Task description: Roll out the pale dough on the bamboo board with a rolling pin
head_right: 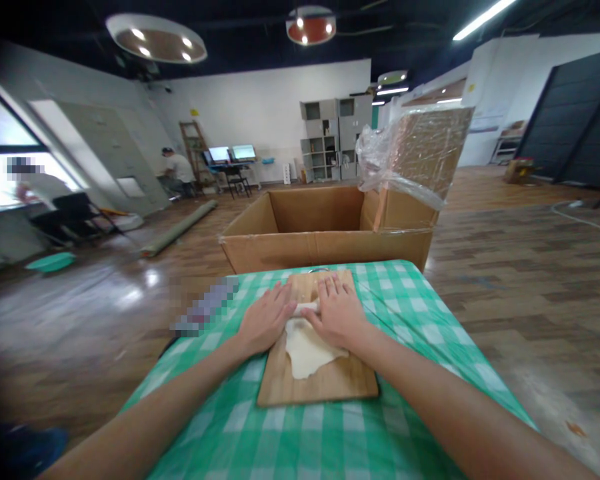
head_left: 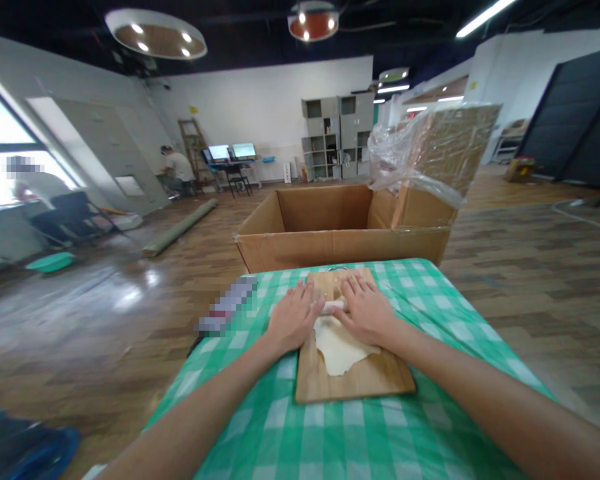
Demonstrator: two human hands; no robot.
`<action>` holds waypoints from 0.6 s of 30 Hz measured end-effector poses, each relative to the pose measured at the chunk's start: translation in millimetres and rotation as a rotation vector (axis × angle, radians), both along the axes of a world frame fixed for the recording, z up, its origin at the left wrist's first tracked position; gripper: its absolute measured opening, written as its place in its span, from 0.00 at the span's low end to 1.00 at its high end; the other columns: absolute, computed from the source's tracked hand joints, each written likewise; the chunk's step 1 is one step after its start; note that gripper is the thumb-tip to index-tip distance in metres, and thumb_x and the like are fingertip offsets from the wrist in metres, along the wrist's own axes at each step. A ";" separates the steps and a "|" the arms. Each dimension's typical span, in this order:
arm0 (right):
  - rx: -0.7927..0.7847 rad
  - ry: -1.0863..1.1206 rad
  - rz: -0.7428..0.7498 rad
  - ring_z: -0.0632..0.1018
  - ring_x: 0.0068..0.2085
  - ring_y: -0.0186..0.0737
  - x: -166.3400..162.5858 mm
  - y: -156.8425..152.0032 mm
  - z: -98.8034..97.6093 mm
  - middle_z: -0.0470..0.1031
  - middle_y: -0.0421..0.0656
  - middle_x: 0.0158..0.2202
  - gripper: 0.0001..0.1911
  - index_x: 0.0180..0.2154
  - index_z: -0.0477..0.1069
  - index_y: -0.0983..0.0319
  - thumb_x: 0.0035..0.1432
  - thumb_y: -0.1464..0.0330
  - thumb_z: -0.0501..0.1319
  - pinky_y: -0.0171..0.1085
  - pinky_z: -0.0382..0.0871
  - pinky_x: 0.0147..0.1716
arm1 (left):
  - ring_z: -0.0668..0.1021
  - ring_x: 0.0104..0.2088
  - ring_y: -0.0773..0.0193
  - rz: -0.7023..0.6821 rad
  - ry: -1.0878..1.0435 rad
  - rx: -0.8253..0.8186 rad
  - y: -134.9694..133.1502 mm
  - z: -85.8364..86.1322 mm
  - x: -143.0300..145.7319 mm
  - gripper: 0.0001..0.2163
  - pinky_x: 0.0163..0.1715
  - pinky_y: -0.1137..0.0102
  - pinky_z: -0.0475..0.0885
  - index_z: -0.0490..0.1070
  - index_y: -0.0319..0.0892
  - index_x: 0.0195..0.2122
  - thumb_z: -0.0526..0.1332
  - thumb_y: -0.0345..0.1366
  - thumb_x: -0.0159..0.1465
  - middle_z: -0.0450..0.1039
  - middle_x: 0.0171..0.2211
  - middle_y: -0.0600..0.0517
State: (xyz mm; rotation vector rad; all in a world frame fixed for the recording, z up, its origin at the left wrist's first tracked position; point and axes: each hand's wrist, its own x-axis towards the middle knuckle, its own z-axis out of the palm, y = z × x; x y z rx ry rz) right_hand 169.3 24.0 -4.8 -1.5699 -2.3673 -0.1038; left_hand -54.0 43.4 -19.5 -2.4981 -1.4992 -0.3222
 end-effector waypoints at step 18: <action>-0.168 -0.003 -0.014 0.54 0.73 0.65 -10.3 102.7 3.4 0.56 0.59 0.73 0.50 0.68 0.65 0.61 0.66 0.36 0.33 0.61 0.55 0.65 | 0.73 0.61 0.40 0.205 -0.061 -0.074 64.5 5.7 6.7 0.32 0.55 0.47 0.70 0.57 0.42 0.70 0.38 0.58 0.75 0.67 0.64 0.32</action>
